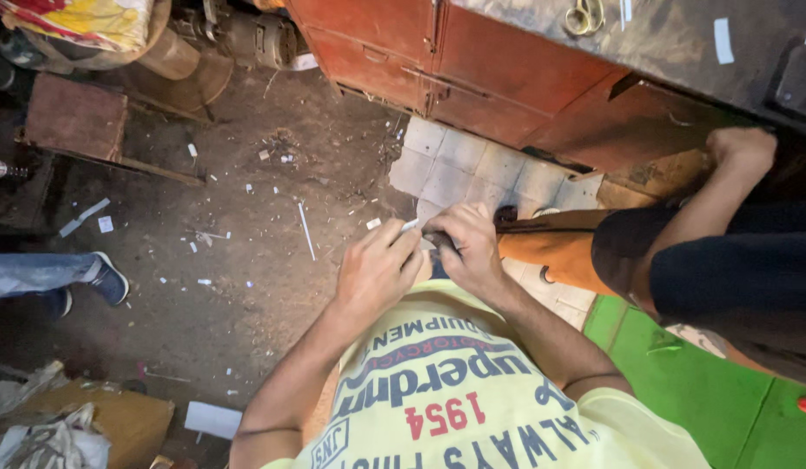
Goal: The person cuts white insulating strips with scissors, folds them, and inserts them into a metal component on a workbench. The person repeats this process multiple times, handling the strips and the component by hand.
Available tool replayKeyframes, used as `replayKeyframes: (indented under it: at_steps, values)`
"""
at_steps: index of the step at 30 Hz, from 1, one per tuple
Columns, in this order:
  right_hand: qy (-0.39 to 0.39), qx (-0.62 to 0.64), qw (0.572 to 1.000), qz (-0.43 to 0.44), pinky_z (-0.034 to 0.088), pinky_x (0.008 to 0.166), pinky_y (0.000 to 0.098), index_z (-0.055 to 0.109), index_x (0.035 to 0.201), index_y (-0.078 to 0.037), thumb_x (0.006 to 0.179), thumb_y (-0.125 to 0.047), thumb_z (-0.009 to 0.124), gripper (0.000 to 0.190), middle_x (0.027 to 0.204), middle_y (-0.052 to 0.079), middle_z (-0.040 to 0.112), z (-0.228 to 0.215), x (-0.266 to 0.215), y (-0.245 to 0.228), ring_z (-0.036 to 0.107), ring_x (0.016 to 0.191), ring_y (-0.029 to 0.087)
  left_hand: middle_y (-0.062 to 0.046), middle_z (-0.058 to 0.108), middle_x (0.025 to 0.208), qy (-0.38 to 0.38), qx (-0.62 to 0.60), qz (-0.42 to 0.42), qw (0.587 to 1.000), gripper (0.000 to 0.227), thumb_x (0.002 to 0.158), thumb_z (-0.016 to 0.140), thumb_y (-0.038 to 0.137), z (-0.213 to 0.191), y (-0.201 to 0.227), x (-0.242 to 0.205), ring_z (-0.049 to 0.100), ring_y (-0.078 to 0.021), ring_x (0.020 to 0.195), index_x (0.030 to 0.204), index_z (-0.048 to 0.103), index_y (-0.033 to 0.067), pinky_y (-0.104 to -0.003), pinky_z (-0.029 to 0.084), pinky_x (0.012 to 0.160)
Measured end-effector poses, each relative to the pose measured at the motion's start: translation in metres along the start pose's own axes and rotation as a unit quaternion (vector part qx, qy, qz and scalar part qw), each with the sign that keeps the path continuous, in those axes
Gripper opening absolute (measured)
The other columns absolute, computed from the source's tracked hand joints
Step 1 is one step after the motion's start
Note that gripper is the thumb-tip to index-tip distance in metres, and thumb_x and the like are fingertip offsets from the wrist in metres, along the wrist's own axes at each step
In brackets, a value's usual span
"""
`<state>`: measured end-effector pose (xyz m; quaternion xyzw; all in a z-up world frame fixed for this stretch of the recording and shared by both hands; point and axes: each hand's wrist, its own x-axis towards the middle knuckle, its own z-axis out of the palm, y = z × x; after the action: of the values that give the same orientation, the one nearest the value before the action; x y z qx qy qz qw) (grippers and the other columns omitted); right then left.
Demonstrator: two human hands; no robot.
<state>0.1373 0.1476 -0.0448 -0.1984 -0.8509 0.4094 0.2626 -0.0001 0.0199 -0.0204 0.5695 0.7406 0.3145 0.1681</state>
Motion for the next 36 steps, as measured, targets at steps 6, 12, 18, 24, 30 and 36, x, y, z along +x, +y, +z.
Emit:
replayKeyframes:
  at_steps: [6, 12, 18, 24, 30, 36]
  values:
    - [0.012, 0.01, 1.0, 0.023, 0.043, 0.084, 0.0391, 0.069, 0.089, -0.005, 0.08, 0.003, 0.071, 0.012, 0.085, 0.008, 0.068, -0.006, -0.012, 0.02, 0.064, 0.084, 0.027, -0.013, 0.066, 0.098, -0.021, 0.038, 0.008, 0.999, 0.015, 0.086, 0.073, 0.016, -0.005, -0.005, -0.001, 0.068, -0.0311, 0.086, 0.096, 0.068, 0.0051, -0.043, 0.054, 0.07]
    - [0.028, 0.07, 0.985, 0.154, 0.045, 0.072, 0.0314, 0.073, 0.092, -0.002, 0.084, 0.003, 0.075, 0.01, 0.085, 0.006, 0.069, -0.022, -0.033, 0.056, 0.061, 0.077, 0.018, -0.011, 0.066, 0.092, -0.016, 0.049, -0.037, 0.998, 0.012, 0.087, 0.073, 0.014, -0.023, -0.028, -0.017, 0.069, -0.0304, 0.086, 0.095, 0.069, 0.0064, -0.042, 0.056, 0.075]
    - [0.069, 0.209, 0.946, 0.239, 0.048, 0.07, 0.0233, 0.071, 0.096, 0.0, 0.093, 0.003, 0.071, 0.005, 0.087, 0.001, 0.066, -0.03, -0.044, 0.089, 0.061, 0.078, 0.007, -0.012, 0.072, 0.099, 0.035, -0.123, -0.168, 0.977, 0.022, 0.089, 0.065, 0.004, -0.039, -0.038, -0.02, 0.074, -0.0195, 0.085, 0.109, 0.073, 0.0013, -0.034, 0.063, 0.072]
    - [-0.007, 0.201, 0.945, 0.257, 0.043, 0.068, 0.0249, 0.073, 0.099, -0.003, 0.093, 0.0, 0.073, 0.007, 0.093, 0.002, 0.068, -0.022, -0.03, 0.079, 0.056, 0.076, 0.009, -0.013, 0.071, 0.093, 0.047, -0.24, -0.169, 0.955, 0.012, 0.097, 0.069, 0.009, -0.006, -0.032, -0.015, 0.073, -0.0221, 0.084, 0.102, 0.073, -0.0012, -0.036, 0.057, 0.071]
    - [-0.039, -0.03, 0.999, -0.021, 0.038, 0.102, 0.0469, 0.074, 0.1, -0.007, 0.085, -0.01, 0.076, 0.016, 0.11, 0.007, 0.072, 0.0, -0.013, 0.023, 0.062, 0.118, 0.027, -0.014, 0.065, 0.094, 0.047, -0.071, -0.029, 0.996, 0.01, 0.093, 0.072, 0.009, 0.0, -0.025, -0.02, 0.067, -0.0346, 0.085, 0.103, 0.071, 0.0045, -0.044, 0.052, 0.073]
    - [-0.071, 0.017, 0.997, -0.02, 0.038, 0.102, 0.0451, 0.071, 0.102, -0.007, 0.084, -0.01, 0.073, 0.018, 0.107, 0.009, 0.069, 0.018, 0.002, -0.004, 0.063, 0.116, 0.026, -0.013, 0.063, 0.092, 0.071, -0.062, 0.034, 0.995, 0.01, 0.091, 0.071, 0.008, -0.007, -0.029, -0.018, 0.065, -0.0336, 0.083, 0.1, 0.069, 0.004, -0.044, 0.052, 0.073]
